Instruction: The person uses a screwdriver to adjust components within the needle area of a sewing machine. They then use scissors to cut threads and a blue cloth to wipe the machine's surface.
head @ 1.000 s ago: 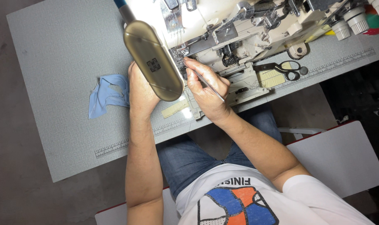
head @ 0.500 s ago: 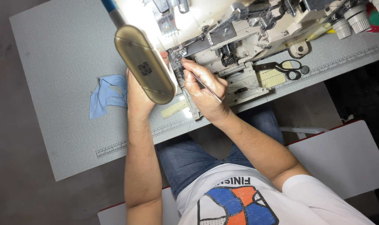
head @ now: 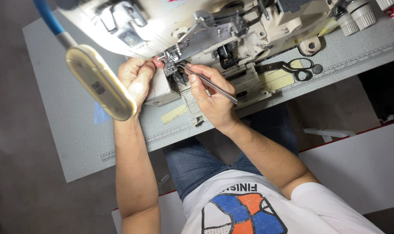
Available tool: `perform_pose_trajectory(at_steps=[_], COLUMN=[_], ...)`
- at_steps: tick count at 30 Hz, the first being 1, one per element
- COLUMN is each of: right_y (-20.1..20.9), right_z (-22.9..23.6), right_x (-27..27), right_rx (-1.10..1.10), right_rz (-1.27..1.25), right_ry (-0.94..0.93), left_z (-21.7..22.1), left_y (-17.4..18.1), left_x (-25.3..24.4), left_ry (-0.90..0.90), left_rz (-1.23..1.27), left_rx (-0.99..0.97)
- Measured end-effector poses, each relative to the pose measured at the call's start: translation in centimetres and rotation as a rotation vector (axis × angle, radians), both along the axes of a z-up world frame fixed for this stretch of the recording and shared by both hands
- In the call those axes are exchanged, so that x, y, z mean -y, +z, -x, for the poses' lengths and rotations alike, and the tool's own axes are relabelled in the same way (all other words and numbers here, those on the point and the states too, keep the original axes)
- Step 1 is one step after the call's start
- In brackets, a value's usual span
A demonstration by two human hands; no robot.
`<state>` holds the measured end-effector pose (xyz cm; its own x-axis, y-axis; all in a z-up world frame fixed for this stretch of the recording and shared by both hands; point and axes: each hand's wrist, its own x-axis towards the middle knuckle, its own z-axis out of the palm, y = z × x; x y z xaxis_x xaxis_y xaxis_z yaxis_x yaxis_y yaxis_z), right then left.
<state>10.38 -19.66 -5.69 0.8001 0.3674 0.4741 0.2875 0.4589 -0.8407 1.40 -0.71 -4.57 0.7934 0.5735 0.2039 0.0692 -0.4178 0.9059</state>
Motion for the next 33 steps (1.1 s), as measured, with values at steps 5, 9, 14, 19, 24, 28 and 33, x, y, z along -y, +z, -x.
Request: perform_pose_trajectory(at_steps=[5, 9, 14, 19, 24, 28, 33], right_y=[-0.3, -0.4, -0.4, -0.4, -0.4, -0.2, -0.2], right_z=[-0.3, -0.7, -1.0, -0.9, -0.7, -0.5, -0.2], right_x=[0.7, 1.2, 1.5, 1.5, 1.2, 1.3, 1.0], right_rx=[-0.027, -0.031, -0.043, -0.068, -0.062, -0.05, -0.062], right_rz=[-0.038, -0.041, -0.012, -0.007, -0.014, 0.001, 0.02], right_ry=[0.029, 0.03, 0.003, 0.017, 0.034, 0.05, 0.048], left_z=[-0.4, -0.6, -0.5, -1.3, -1.0, -1.3, -1.4], left_y=[2.1, 1.8, 1.4, 3.1, 0.8, 2.1, 2.4], left_x=[1.7, 2.0, 2.4, 3.9, 1.1, 1.2, 0.4], left_ry=[-0.012, 0.021, 0.052, 0.08, 0.061, 0.018, -0.076], left_rz=[0.006, -0.004, 0.025, 0.014, -0.009, -0.024, -0.118], left_rx=[-0.004, -0.023, -0.033, -0.027, -0.007, -0.006, 0.001])
